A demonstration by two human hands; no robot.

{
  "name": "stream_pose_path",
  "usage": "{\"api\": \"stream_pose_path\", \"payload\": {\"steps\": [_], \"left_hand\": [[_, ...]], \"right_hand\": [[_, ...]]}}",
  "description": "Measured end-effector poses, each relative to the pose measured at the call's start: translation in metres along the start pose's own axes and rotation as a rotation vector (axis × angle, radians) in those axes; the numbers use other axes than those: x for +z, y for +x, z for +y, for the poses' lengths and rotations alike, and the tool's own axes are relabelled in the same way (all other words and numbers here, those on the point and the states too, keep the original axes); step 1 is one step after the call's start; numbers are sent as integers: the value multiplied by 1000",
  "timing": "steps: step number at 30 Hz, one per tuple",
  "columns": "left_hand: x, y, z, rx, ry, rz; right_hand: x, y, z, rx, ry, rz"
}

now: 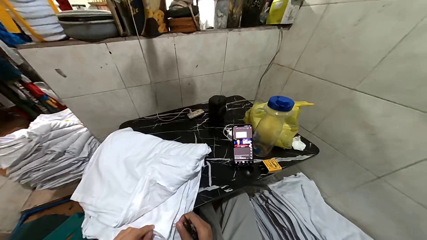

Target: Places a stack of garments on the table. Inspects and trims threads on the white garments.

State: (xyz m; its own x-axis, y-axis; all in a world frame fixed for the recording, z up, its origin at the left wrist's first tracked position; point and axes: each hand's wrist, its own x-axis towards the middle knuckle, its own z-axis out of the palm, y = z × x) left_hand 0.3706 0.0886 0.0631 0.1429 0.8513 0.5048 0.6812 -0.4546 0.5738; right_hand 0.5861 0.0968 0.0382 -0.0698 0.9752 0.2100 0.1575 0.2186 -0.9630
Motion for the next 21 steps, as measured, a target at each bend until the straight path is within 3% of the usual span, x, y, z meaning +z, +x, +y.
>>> {"api": "stream_pose_path", "payload": {"steps": [5, 10, 13, 17, 21], "left_hand": [[27, 12, 27, -212, -303, 153], [53, 12, 54, -148, -577, 180], [48, 14, 63, -196, -566, 218], [25, 12, 39, -99, -332, 152], [-10, 11, 15, -110, -7, -216]], "right_hand": [[1, 1, 0, -14, -13, 3], [-2, 3, 0, -74, -43, 41], [-6, 4, 1, -74, -43, 48], [-12, 4, 3, -60, -46, 24], [-9, 2, 4, -24, -27, -47]]}}
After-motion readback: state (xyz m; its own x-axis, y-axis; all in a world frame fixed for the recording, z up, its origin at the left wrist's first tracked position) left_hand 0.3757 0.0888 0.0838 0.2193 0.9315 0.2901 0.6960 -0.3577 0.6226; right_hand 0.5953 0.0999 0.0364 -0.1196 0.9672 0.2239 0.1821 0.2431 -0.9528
